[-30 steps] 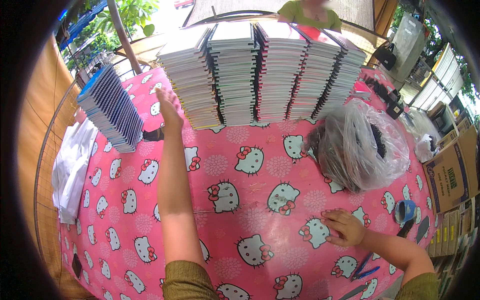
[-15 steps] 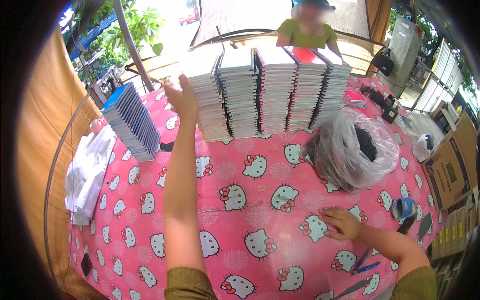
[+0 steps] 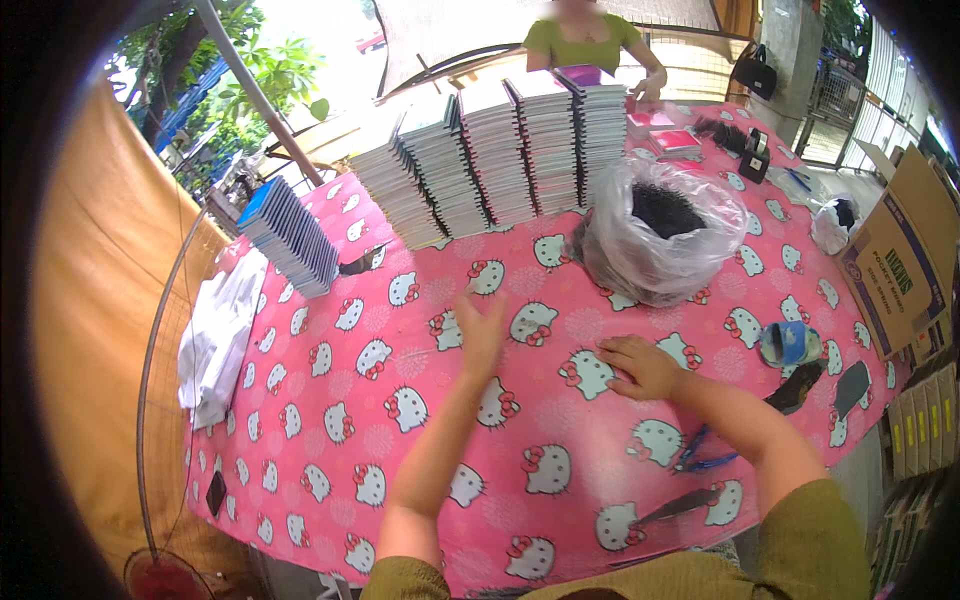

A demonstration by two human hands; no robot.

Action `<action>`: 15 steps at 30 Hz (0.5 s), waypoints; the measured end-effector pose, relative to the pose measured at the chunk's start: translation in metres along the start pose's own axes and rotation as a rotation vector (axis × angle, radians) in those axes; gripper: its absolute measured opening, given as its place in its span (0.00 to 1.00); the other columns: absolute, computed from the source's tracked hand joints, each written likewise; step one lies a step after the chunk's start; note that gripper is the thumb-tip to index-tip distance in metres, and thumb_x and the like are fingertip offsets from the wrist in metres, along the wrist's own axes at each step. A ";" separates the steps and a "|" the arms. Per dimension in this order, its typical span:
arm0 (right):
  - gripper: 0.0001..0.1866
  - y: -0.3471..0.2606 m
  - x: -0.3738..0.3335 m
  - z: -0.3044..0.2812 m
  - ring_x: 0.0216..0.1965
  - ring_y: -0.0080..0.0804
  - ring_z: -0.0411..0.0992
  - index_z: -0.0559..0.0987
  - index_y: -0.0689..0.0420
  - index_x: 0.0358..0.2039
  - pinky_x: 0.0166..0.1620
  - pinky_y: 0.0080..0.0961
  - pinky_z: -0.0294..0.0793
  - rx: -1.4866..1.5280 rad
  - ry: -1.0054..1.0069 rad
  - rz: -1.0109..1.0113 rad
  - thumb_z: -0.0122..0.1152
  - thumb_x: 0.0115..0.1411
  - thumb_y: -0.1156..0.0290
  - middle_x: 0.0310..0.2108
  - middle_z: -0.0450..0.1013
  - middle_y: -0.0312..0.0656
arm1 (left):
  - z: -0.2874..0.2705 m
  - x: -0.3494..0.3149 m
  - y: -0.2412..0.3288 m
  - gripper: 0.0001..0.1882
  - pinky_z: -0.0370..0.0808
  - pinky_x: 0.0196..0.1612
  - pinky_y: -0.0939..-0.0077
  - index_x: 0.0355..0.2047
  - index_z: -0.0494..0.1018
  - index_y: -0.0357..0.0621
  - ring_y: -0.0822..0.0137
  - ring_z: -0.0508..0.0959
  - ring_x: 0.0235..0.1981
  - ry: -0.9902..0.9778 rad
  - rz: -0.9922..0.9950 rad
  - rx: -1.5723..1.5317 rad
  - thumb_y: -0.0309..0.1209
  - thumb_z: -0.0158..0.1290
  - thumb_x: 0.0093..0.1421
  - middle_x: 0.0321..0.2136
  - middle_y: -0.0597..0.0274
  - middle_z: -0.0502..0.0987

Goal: The person trims the wire or plastic spiral binding of a stack of notebooks using pliers, then organizes the notebooks on a table.

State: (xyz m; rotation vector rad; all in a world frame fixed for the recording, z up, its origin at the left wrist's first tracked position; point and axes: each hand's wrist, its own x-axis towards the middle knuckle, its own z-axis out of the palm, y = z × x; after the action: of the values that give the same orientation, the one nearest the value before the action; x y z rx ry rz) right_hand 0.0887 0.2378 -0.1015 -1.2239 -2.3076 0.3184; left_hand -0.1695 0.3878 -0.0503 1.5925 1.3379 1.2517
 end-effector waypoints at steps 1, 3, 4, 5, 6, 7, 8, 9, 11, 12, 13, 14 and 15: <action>0.30 0.010 -0.005 0.005 0.56 0.51 0.64 0.70 0.60 0.54 0.58 0.42 0.62 0.011 0.033 -0.004 0.60 0.53 0.58 0.56 0.65 0.54 | 0.023 -0.028 0.000 0.33 0.63 0.55 0.63 0.52 0.62 0.31 0.55 0.67 0.50 -0.064 -0.059 -0.069 0.39 0.61 0.53 0.49 0.46 0.66; 0.30 0.006 0.006 0.014 0.55 0.52 0.64 0.72 0.60 0.52 0.57 0.40 0.63 0.138 -0.032 0.063 0.62 0.52 0.56 0.54 0.65 0.55 | 0.050 -0.070 -0.050 0.37 0.65 0.52 0.64 0.53 0.61 0.31 0.56 0.68 0.47 -0.126 0.002 -0.151 0.40 0.63 0.49 0.47 0.47 0.66; 0.31 0.001 0.006 0.012 0.54 0.52 0.65 0.72 0.61 0.51 0.57 0.38 0.64 0.236 -0.128 0.174 0.64 0.51 0.54 0.53 0.66 0.56 | 0.065 -0.094 -0.037 0.38 0.66 0.51 0.64 0.53 0.61 0.31 0.57 0.69 0.47 -0.129 0.013 -0.064 0.40 0.64 0.48 0.47 0.48 0.66; 0.32 -0.007 -0.002 0.004 0.55 0.53 0.64 0.73 0.60 0.50 0.57 0.37 0.64 0.375 -0.249 0.199 0.64 0.51 0.52 0.54 0.66 0.57 | 0.072 -0.118 -0.010 0.38 0.66 0.51 0.64 0.53 0.61 0.31 0.57 0.69 0.46 -0.125 0.024 0.031 0.41 0.64 0.47 0.46 0.48 0.66; 0.32 -0.019 -0.015 -0.009 0.56 0.54 0.64 0.74 0.60 0.50 0.57 0.35 0.64 0.513 -0.378 0.208 0.64 0.50 0.50 0.54 0.65 0.58 | 0.076 -0.139 0.007 0.39 0.67 0.50 0.64 0.53 0.61 0.31 0.57 0.69 0.45 -0.103 0.034 0.129 0.41 0.65 0.46 0.46 0.48 0.66; 0.33 -0.038 -0.036 -0.017 0.58 0.53 0.62 0.72 0.59 0.52 0.58 0.38 0.62 0.383 -0.381 0.129 0.63 0.51 0.49 0.56 0.64 0.56 | 0.075 -0.153 -0.003 0.43 0.65 0.52 0.63 0.54 0.59 0.30 0.55 0.69 0.47 -0.068 -0.006 0.217 0.42 0.66 0.44 0.48 0.45 0.66; 0.34 -0.055 -0.069 -0.027 0.60 0.53 0.60 0.71 0.59 0.53 0.59 0.40 0.61 0.239 -0.384 0.063 0.62 0.52 0.48 0.57 0.63 0.54 | 0.079 -0.169 -0.005 0.45 0.64 0.53 0.62 0.55 0.58 0.30 0.54 0.68 0.49 -0.008 0.008 0.263 0.42 0.66 0.43 0.49 0.44 0.65; 0.35 -0.073 -0.100 -0.040 0.61 0.51 0.58 0.70 0.58 0.55 0.60 0.45 0.59 0.106 -0.411 0.031 0.62 0.52 0.48 0.59 0.62 0.52 | 0.080 -0.183 -0.003 0.46 0.64 0.54 0.61 0.56 0.57 0.30 0.52 0.67 0.50 0.058 0.019 0.313 0.42 0.67 0.43 0.50 0.44 0.65; 0.36 -0.081 -0.138 -0.054 0.63 0.48 0.55 0.67 0.55 0.57 0.60 0.53 0.54 -0.044 -0.375 -0.016 0.61 0.52 0.48 0.61 0.59 0.49 | 0.080 -0.197 0.006 0.55 0.59 0.59 0.56 0.60 0.51 0.30 0.48 0.64 0.56 0.174 0.062 0.342 0.45 0.68 0.39 0.54 0.41 0.63; 0.35 -0.084 -0.153 -0.055 0.63 0.46 0.55 0.67 0.53 0.57 0.60 0.56 0.53 -0.042 -0.338 -0.015 0.61 0.53 0.48 0.62 0.58 0.48 | 0.073 -0.200 0.004 0.58 0.59 0.59 0.55 0.61 0.49 0.30 0.48 0.63 0.57 0.209 0.069 0.388 0.47 0.69 0.38 0.55 0.41 0.62; 0.34 -0.085 -0.161 -0.055 0.63 0.44 0.55 0.67 0.51 0.57 0.60 0.60 0.51 -0.036 -0.300 -0.015 0.60 0.53 0.49 0.62 0.57 0.46 | 0.062 -0.199 -0.002 0.61 0.58 0.60 0.54 0.62 0.47 0.30 0.47 0.62 0.58 0.244 0.074 0.437 0.49 0.70 0.36 0.56 0.40 0.60; 0.33 -0.082 -0.166 -0.057 0.63 0.43 0.56 0.66 0.51 0.57 0.60 0.60 0.50 -0.040 -0.304 -0.008 0.60 0.53 0.51 0.62 0.58 0.45 | 0.051 -0.199 -0.005 0.64 0.58 0.60 0.53 0.63 0.46 0.30 0.46 0.61 0.59 0.275 0.079 0.476 0.51 0.70 0.34 0.57 0.39 0.59; 0.32 -0.077 -0.166 -0.056 0.63 0.43 0.56 0.66 0.51 0.57 0.60 0.59 0.50 -0.046 -0.307 0.001 0.60 0.54 0.52 0.61 0.59 0.44 | 0.037 -0.196 0.001 0.67 0.57 0.61 0.54 0.63 0.44 0.31 0.46 0.59 0.60 0.314 -0.019 0.515 0.53 0.70 0.33 0.59 0.38 0.58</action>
State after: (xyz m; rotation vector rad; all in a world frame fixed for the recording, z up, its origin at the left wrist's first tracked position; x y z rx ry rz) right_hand 0.1417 0.0555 -0.0748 -1.2732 -2.5856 0.4858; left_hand -0.1333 0.1996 -0.1054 1.7594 1.9938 1.2466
